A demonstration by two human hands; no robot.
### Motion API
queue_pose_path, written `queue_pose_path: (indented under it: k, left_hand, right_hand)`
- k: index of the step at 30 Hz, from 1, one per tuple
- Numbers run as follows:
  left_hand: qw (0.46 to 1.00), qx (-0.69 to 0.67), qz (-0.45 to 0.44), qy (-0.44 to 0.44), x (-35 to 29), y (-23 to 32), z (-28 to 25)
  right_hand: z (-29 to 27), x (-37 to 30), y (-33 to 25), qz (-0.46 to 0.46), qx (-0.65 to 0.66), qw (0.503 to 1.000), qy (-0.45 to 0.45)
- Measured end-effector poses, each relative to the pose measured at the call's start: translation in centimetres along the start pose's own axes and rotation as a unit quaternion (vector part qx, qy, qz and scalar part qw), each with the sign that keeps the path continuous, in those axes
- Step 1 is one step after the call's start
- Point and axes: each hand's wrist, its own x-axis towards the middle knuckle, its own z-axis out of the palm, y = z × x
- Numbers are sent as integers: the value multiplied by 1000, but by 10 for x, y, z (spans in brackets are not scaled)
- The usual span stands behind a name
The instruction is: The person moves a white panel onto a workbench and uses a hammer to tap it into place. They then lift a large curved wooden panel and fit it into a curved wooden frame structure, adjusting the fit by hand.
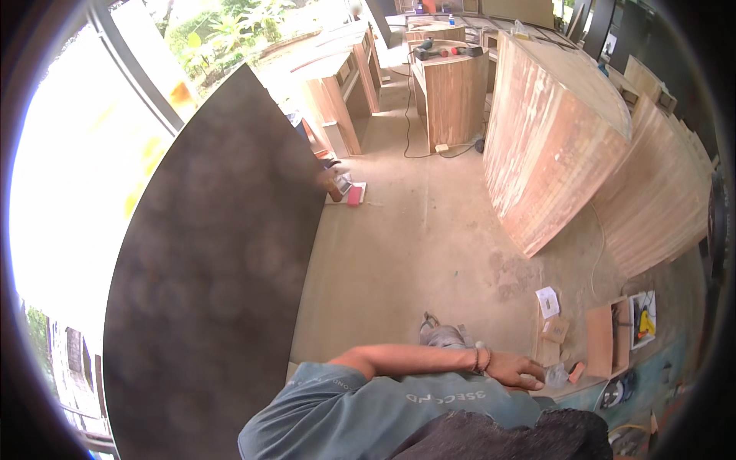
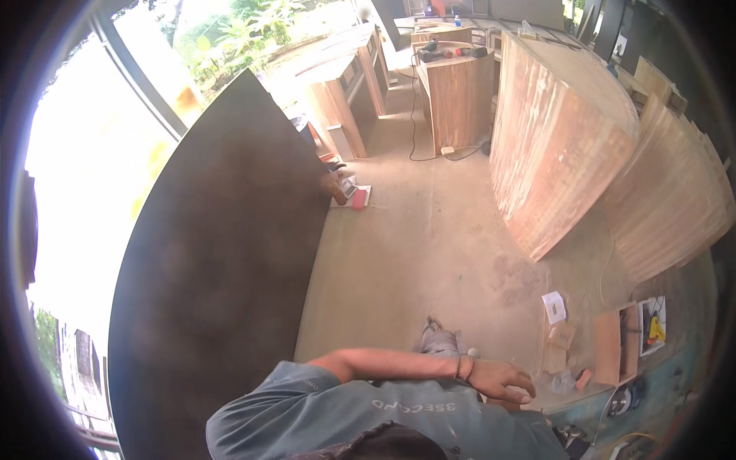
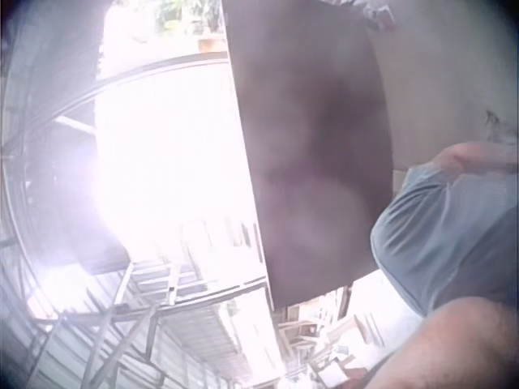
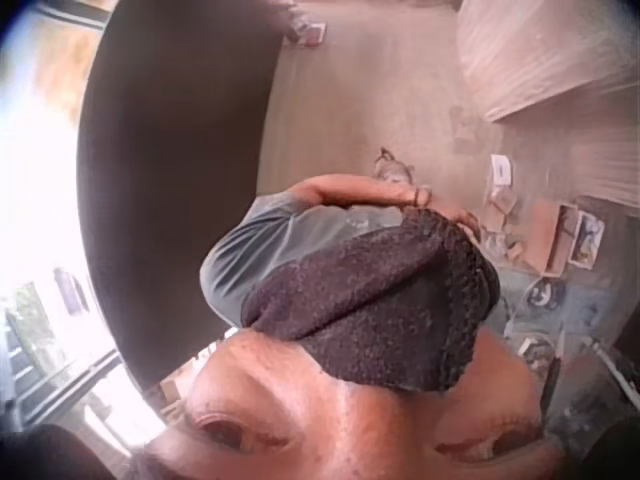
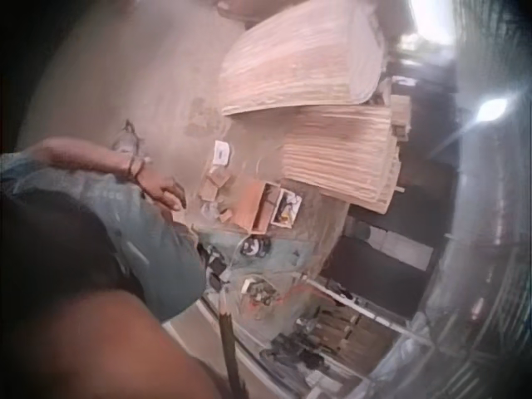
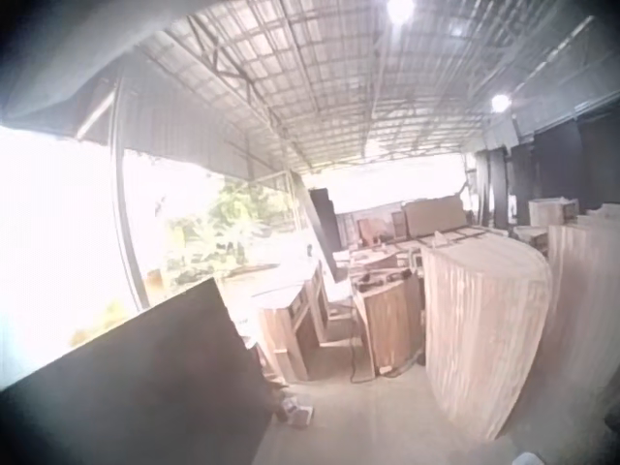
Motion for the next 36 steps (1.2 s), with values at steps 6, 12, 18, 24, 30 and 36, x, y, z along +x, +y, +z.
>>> queue_pose_path:
  k: [6, 12, 18, 24, 30, 36]
  left_hand:
    - [999, 27, -24, -7, -24, 27, -251]
    - [977, -29, -208, -22, -95, 41, -518]
    - [858, 238, -450, 70, -232, -63, -764]
    - [843, 221, -490, 17, -415, -170, -986]
    - [881, 142, -429, 142, -463, -248, -1201]
    - [879, 129, -431, 156, -424, -271, -1410]
  right_hand:
    - [-200, 120, -452, -295, 123, 940, 117]
    - [-270, 199, -732, -476, 107, 873, 11]
    - [-296, 361, -755, -356, -46, 932, -45]
    - [-370, 470, -656, 71, 258, 960, 80]
    - [-440, 528, -701, 372, 328, 861, 114]
    - [-441, 735, -922, 89, 267, 958, -60]
